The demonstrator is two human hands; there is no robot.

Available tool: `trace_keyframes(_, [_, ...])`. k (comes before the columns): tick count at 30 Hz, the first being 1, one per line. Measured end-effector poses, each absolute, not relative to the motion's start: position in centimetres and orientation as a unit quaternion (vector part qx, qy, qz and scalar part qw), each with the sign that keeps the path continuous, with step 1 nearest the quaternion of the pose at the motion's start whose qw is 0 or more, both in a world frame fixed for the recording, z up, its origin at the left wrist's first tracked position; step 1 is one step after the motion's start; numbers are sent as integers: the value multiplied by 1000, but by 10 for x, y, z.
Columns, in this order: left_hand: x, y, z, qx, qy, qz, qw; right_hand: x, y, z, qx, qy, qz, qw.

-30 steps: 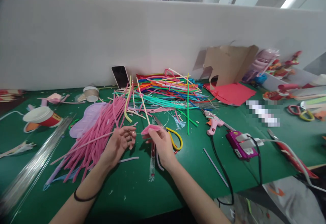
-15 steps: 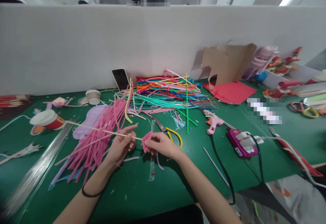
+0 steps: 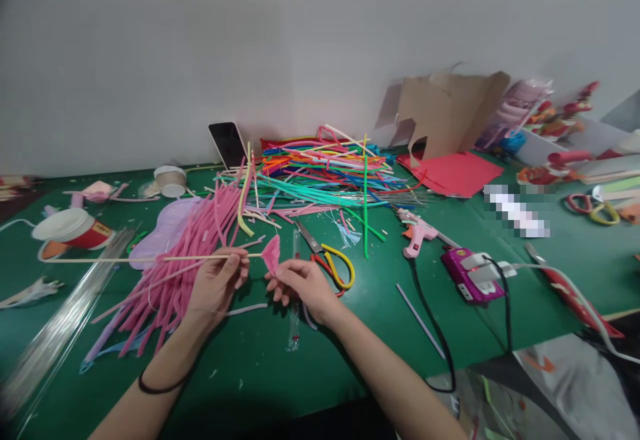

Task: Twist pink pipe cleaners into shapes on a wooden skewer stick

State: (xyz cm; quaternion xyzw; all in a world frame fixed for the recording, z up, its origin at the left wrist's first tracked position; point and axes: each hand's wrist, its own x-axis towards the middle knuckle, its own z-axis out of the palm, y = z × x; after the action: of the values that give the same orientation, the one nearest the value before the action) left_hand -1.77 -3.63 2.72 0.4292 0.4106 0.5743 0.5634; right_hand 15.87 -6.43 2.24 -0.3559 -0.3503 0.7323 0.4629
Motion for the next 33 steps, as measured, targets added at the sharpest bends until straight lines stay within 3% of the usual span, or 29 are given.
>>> trace_keyframes(15, [-18, -38, 26, 504, 425, 538, 526, 161, -63, 23, -447, -368, 650, 492])
trace_keyframes(22, [-18, -38, 24, 498, 442, 550, 504, 160, -62, 22, -401, -367, 674, 501])
trace_keyframes(28, [-15, -45, 34, 573, 488, 517, 408, 161, -63, 18, -428, -417, 623, 504])
trace_keyframes(33, [-15, -48, 33, 602, 481, 506, 387, 163, -62, 18, -457, -444, 585, 502])
